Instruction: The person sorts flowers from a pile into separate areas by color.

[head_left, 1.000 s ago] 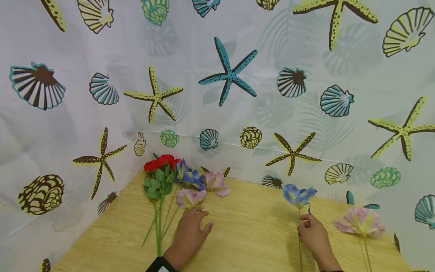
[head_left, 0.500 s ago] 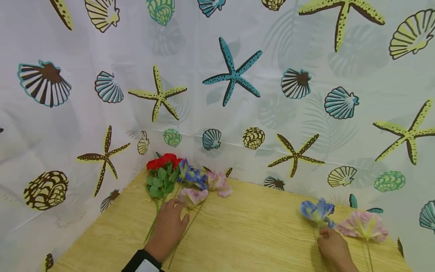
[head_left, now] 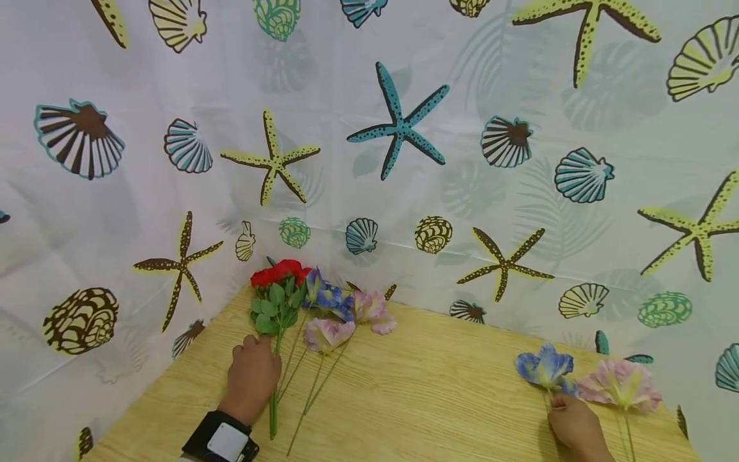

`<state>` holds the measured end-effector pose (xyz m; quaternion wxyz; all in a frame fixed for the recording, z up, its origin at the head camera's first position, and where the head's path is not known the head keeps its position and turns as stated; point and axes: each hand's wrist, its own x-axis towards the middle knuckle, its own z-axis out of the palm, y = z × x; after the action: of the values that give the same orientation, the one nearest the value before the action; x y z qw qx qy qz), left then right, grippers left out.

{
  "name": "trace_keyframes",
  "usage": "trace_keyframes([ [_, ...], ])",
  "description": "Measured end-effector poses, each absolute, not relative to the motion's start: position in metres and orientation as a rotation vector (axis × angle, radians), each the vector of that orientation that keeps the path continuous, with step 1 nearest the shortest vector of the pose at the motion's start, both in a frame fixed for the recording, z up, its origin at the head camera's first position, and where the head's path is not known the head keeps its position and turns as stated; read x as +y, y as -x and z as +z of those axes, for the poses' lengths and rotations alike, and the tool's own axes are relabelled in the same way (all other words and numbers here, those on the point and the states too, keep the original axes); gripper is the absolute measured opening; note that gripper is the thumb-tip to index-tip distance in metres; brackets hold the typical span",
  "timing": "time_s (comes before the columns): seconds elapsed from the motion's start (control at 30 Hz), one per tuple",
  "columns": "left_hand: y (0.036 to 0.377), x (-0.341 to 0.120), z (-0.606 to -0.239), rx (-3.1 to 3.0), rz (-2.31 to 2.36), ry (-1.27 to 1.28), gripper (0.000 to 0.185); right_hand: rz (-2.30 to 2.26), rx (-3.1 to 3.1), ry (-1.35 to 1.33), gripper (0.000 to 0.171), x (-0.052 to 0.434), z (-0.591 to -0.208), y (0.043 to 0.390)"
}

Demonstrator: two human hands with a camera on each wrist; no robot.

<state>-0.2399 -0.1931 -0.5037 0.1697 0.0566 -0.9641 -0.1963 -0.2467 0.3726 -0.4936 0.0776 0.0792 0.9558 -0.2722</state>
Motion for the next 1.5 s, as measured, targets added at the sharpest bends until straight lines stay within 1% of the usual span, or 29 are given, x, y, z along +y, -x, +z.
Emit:
trace_keyframes([
  [0.1, 0.241, -0.199, -0.504, -2.757, -0.572, -0.193, 0.032, -0.813, 2.869, -0.235, 0.038, 0.374, -0.497, 0.247],
  [0.27, 0.240, -0.203, -0.501, -2.829, -0.591, -0.220, 0.033, -0.813, 2.859, -0.250, 0.042, 0.374, -0.497, 0.247],
  [0.43, 0.239, -0.203, -0.501, -2.861, -0.582, -0.217, 0.034, -0.799, 2.828, -0.275, 0.059, 0.374, -0.494, 0.246],
  [0.5, 0.240, -0.201, -0.501, -2.860, -0.583, -0.203, 0.036, -0.802, 2.880, -0.283, 0.057, 0.373, -0.492, 0.245],
  [0.63, 0.242, -0.196, -0.498, -2.871, -0.566, -0.145, 0.036, -0.871, 3.027, -0.356, 0.044, 0.372, -0.487, 0.242],
  [0.7, 0.242, -0.196, -0.497, -2.886, -0.546, -0.129, 0.033, -0.922, 3.084, -0.420, 0.039, 0.370, -0.485, 0.241],
  [0.77, 0.241, -0.196, -0.497, -2.899, -0.536, -0.130, 0.026, -0.971, 3.118, -0.464, 0.037, 0.367, -0.482, 0.240],
  [0.87, 0.240, -0.197, -0.497, -2.919, -0.557, -0.145, 0.014, -1.005, 3.162, -0.502, 0.037, 0.364, -0.480, 0.238],
  [0.93, 0.240, -0.197, -0.497, -2.924, -0.576, -0.148, 0.012, -1.017, 3.167, -0.524, 0.037, 0.362, -0.479, 0.236],
  [1.17, 0.239, -0.198, -0.498, -2.947, -0.560, -0.151, 0.016, -1.016, 3.140, -0.574, 0.033, 0.356, -0.479, 0.229],
  [1.43, 0.240, -0.201, -0.498, -2.925, -0.501, -0.158, 0.018, -1.011, 3.124, -0.498, 0.033, 0.353, -0.478, 0.225],
  [1.5, 0.241, -0.202, -0.498, -2.920, -0.531, -0.155, 0.019, -1.012, 3.127, -0.467, 0.035, 0.354, -0.479, 0.226],
])
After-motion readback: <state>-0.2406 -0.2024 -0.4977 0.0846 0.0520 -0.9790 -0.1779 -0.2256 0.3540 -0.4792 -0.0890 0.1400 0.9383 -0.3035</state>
